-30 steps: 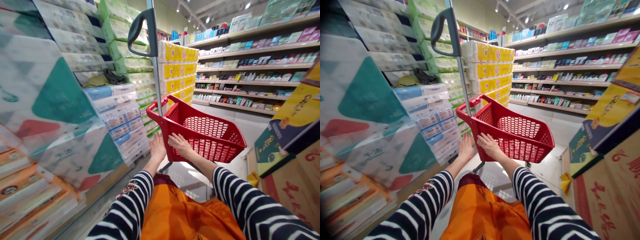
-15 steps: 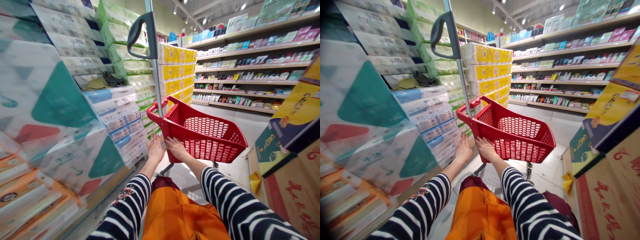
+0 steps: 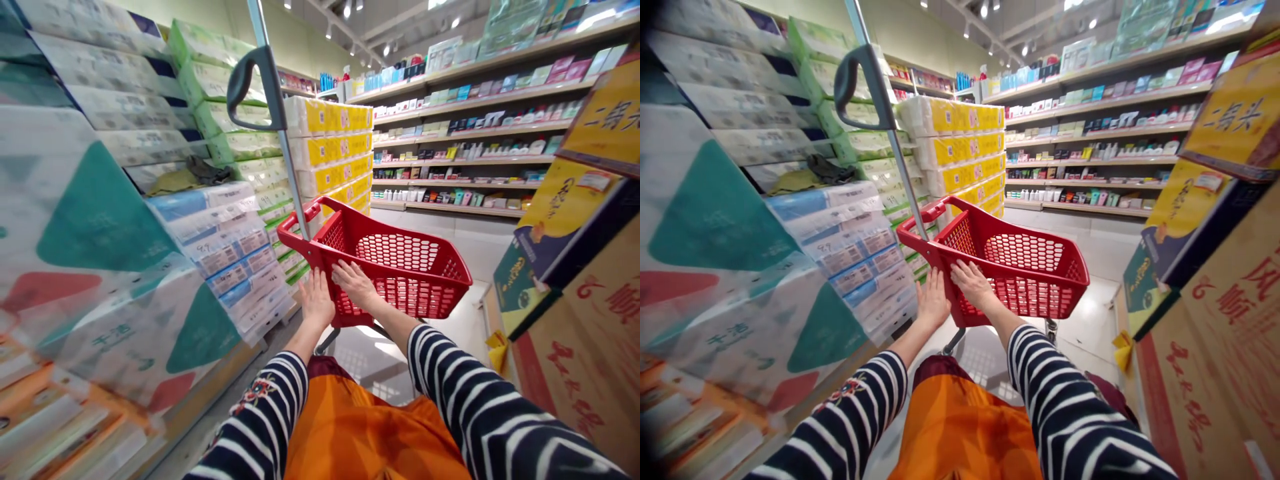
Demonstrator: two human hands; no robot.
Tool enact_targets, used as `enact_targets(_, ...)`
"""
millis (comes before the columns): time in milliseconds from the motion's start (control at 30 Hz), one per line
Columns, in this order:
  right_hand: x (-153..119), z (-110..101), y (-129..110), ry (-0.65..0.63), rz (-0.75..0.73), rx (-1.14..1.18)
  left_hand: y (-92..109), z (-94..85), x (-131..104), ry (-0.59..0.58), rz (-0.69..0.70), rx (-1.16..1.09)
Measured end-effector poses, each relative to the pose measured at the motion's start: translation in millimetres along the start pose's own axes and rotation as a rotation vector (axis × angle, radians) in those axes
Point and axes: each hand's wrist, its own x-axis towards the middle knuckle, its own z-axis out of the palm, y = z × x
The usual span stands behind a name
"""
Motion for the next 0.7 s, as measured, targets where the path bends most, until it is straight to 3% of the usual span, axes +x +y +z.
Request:
enact_targets(167,-37,0,-1,-0.061,-0.05,-0.007,6,5.9,-7,-0.018,0.035,0.012)
enact_targets(333,-15,-37,23,0.093,0.129,-0.042,25,3.1,-6,-0.01,0.056,-0.003)
enact_targets(433,-11,-49,37,0.118,0.212,-0.075,42,-2.4,-4,0.004,0.106,-0.015)
enact_targets(700,-76,-32,32,-0.004,0.19,-0.081,74,-4.7,-13,-0.035,0.232,-0.005)
